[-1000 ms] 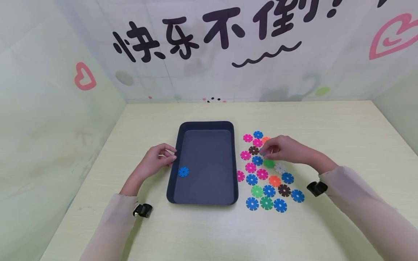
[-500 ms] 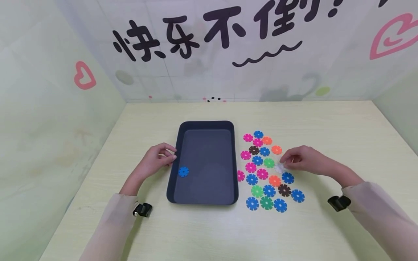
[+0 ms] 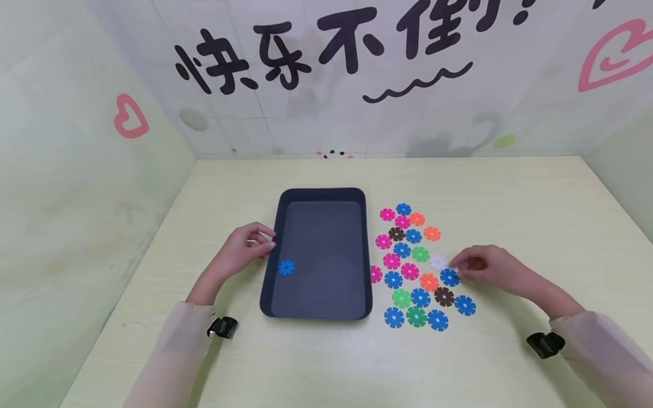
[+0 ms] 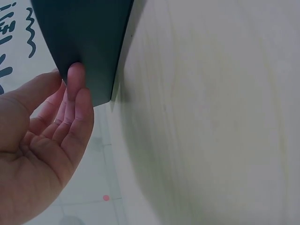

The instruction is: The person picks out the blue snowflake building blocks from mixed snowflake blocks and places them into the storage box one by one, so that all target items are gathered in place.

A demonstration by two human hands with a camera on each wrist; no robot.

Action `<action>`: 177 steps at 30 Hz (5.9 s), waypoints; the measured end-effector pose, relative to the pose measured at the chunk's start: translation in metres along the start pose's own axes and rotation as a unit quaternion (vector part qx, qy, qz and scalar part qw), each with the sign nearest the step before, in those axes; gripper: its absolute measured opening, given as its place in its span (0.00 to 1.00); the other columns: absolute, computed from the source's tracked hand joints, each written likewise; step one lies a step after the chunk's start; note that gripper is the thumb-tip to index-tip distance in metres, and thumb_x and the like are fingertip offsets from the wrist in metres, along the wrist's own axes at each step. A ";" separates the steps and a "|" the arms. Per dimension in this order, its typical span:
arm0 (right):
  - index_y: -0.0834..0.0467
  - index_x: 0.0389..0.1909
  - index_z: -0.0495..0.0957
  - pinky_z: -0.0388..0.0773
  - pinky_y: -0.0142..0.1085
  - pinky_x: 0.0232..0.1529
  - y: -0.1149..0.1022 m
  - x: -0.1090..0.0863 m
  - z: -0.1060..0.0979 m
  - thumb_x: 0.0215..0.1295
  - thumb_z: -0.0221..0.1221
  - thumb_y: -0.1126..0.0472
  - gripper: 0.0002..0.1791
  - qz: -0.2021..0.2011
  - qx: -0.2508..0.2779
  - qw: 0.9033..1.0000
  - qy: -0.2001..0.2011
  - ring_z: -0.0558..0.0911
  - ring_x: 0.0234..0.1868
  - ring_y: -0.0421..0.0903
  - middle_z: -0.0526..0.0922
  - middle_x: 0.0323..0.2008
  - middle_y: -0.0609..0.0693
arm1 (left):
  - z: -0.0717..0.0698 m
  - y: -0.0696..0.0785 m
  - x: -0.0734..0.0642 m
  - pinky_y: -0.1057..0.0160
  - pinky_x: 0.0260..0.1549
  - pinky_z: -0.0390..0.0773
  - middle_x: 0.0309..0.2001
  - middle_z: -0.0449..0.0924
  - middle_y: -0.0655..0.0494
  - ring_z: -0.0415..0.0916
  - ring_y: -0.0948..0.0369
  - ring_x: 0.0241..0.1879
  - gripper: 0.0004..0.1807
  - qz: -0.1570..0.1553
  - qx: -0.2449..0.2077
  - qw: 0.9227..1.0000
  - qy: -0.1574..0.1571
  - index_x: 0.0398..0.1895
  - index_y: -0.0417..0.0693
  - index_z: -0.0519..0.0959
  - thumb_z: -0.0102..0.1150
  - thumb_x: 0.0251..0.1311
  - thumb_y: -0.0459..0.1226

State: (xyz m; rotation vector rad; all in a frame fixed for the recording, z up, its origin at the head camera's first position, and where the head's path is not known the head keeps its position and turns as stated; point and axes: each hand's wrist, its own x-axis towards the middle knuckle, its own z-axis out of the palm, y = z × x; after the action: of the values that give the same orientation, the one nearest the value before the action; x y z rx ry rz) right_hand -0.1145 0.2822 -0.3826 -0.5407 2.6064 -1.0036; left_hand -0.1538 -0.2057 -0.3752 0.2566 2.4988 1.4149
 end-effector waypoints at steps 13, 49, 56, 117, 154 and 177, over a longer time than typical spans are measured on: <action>0.62 0.40 0.80 0.72 0.28 0.28 0.003 -0.004 0.009 0.49 0.69 0.59 0.17 -0.003 -0.010 1.000 0.021 0.70 0.29 0.41 0.73 0.29 0.48 | -0.001 0.000 0.001 0.56 0.34 0.78 0.32 0.78 0.43 0.77 0.51 0.30 0.15 0.001 -0.001 1.000 -0.002 0.49 0.34 0.72 0.57 0.60 0.32; 0.60 0.37 0.72 0.72 0.28 0.28 -0.004 0.002 0.010 0.47 0.69 0.62 0.18 0.012 0.012 1.000 -0.016 0.69 0.30 0.45 0.70 0.28 0.49 | -0.001 0.000 0.002 0.56 0.33 0.79 0.33 0.77 0.42 0.78 0.51 0.30 0.15 -0.004 -0.005 1.000 -0.001 0.48 0.34 0.72 0.57 0.60 0.32; 0.61 0.36 0.71 0.72 0.29 0.28 -0.005 0.001 0.010 0.48 0.69 0.65 0.18 0.001 0.020 1.000 -0.017 0.70 0.28 0.44 0.70 0.26 0.49 | 0.000 0.000 0.000 0.56 0.33 0.79 0.33 0.77 0.42 0.78 0.52 0.29 0.15 -0.005 -0.001 1.000 0.001 0.48 0.34 0.72 0.57 0.60 0.32; 0.65 0.42 0.76 0.79 0.37 0.38 -0.087 0.086 0.031 0.58 0.59 0.70 0.10 -0.076 0.148 0.986 -0.020 0.78 0.34 0.51 0.78 0.34 0.54 | 0.000 0.000 0.000 0.57 0.33 0.79 0.33 0.78 0.40 0.77 0.52 0.31 0.15 0.005 -0.016 1.000 0.002 0.48 0.33 0.72 0.57 0.59 0.31; 0.63 0.40 0.78 0.78 0.34 0.38 -0.164 0.182 0.066 0.61 0.58 0.68 0.07 -0.140 0.142 0.979 -0.041 0.81 0.32 0.47 0.81 0.33 0.52 | 0.000 0.000 -0.001 0.55 0.32 0.79 0.31 0.78 0.43 0.77 0.50 0.29 0.14 -0.003 -0.007 1.000 0.007 0.48 0.33 0.72 0.57 0.60 0.31; 0.66 0.41 0.78 0.75 0.31 0.38 -0.192 0.216 0.091 0.62 0.55 0.71 0.08 -0.125 0.139 0.975 -0.119 0.80 0.31 0.53 0.81 0.26 0.55 | -0.001 0.000 0.001 0.58 0.32 0.79 0.33 0.78 0.39 0.78 0.52 0.28 0.14 -0.001 -0.013 1.000 0.004 0.47 0.33 0.72 0.56 0.60 0.32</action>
State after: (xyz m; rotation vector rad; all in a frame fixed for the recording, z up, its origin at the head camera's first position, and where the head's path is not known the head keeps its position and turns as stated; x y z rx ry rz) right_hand -0.2237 0.0023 -0.3455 -0.8706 2.1792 -1.2689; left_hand -0.1547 -0.2060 -0.3749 0.2450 2.4841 1.4503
